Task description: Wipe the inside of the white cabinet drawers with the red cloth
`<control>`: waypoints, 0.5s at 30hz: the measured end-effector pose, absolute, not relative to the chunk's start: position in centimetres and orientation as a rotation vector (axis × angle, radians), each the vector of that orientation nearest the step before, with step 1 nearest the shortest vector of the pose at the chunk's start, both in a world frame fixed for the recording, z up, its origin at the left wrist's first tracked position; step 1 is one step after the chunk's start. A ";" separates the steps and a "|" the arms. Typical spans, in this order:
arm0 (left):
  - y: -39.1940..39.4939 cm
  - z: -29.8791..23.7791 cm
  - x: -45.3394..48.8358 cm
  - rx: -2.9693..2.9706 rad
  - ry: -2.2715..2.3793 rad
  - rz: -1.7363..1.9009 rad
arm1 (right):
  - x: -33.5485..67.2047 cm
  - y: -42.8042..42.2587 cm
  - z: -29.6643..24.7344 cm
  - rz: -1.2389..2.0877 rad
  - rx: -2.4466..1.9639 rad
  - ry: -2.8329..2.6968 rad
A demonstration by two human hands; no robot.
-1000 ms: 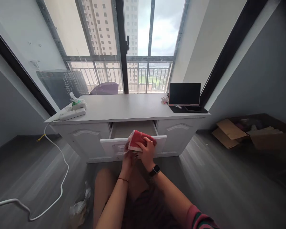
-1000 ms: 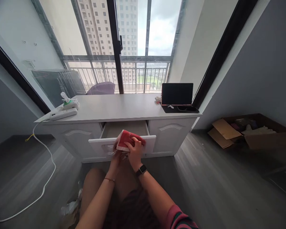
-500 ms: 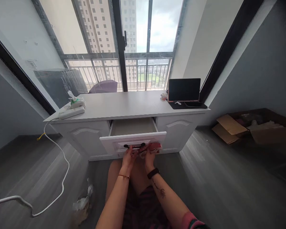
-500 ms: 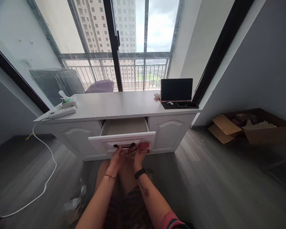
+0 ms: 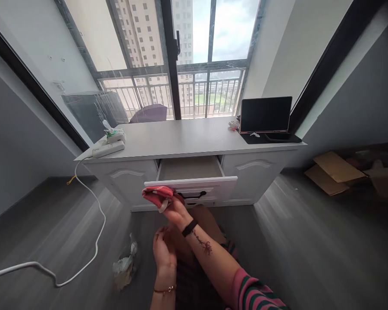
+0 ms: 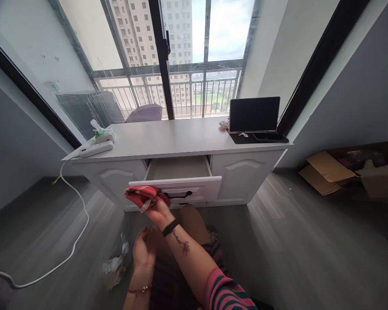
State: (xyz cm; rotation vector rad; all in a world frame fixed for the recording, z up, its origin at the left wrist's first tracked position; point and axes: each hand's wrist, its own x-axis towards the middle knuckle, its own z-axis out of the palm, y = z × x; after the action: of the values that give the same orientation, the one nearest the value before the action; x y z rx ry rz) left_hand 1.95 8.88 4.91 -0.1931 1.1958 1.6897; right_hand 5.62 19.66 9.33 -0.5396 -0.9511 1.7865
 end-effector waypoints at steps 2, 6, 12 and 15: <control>9.6 4.7 2.4 -0.170 1.171 1.640 | 7.4 19.6 11.7 1.943 -0.259 -0.714; 12.3 5.3 4.8 -0.007 1.032 1.515 | 14.1 19.1 13.4 1.948 -0.384 -0.568; 18.1 6.8 7.5 0.073 0.918 1.389 | 25.5 19.0 9.9 1.656 -0.743 -0.662; 20.2 6.6 7.9 0.017 0.990 1.389 | 29.3 19.5 7.6 1.596 -0.669 -0.375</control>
State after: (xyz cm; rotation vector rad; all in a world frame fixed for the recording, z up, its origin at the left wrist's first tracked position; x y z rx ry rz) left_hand 7.91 20.24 6.63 0.0166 0.9900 1.3890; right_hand 29.33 19.46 7.55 -0.6687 -0.3749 1.5959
